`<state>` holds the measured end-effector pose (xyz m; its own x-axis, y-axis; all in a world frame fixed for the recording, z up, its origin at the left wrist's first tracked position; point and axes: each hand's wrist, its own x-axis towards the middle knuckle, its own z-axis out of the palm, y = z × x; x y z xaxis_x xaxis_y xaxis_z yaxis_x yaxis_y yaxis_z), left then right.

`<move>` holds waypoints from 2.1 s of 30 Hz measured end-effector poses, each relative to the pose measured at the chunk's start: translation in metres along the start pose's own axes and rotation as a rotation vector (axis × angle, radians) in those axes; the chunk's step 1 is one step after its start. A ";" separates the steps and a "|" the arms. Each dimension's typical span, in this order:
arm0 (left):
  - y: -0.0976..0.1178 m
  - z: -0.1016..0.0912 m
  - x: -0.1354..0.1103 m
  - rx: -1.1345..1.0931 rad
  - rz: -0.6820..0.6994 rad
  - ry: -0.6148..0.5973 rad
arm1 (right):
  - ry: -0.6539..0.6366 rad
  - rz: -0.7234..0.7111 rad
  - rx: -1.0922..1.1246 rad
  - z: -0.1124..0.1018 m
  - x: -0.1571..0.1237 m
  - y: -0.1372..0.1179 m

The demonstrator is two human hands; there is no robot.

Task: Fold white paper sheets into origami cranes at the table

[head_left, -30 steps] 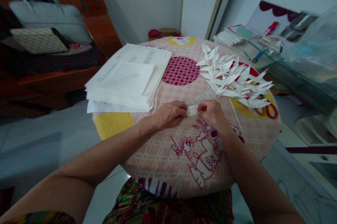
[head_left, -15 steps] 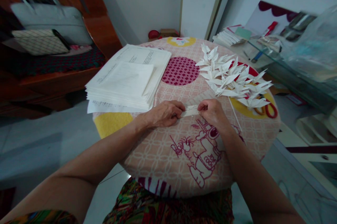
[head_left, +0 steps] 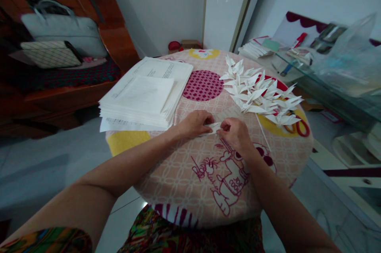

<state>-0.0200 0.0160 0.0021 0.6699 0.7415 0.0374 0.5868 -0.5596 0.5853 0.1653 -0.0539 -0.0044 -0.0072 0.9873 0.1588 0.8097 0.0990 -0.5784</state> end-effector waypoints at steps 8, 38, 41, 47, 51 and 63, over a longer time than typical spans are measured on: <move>-0.004 -0.003 0.005 -0.167 -0.091 -0.104 | 0.020 0.053 0.010 -0.003 -0.003 -0.001; 0.011 0.006 -0.012 -0.987 -0.115 0.116 | -0.003 0.150 0.878 -0.005 -0.008 -0.015; 0.011 0.007 -0.012 -0.998 -0.109 0.139 | -0.007 0.142 0.902 -0.005 -0.008 -0.015; 0.017 0.008 -0.012 -0.984 -0.120 0.239 | 0.003 0.153 0.837 -0.004 -0.008 -0.015; 0.021 0.008 -0.016 -0.859 -0.126 0.327 | 0.040 0.165 0.837 -0.002 -0.008 -0.014; 0.018 0.010 -0.012 -1.069 -0.036 0.317 | 0.000 0.150 1.179 0.004 -0.006 -0.012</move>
<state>-0.0132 -0.0068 0.0035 0.4244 0.8973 0.1217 -0.1919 -0.0422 0.9805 0.1532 -0.0607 -0.0016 0.0413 0.9988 0.0266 -0.2373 0.0357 -0.9708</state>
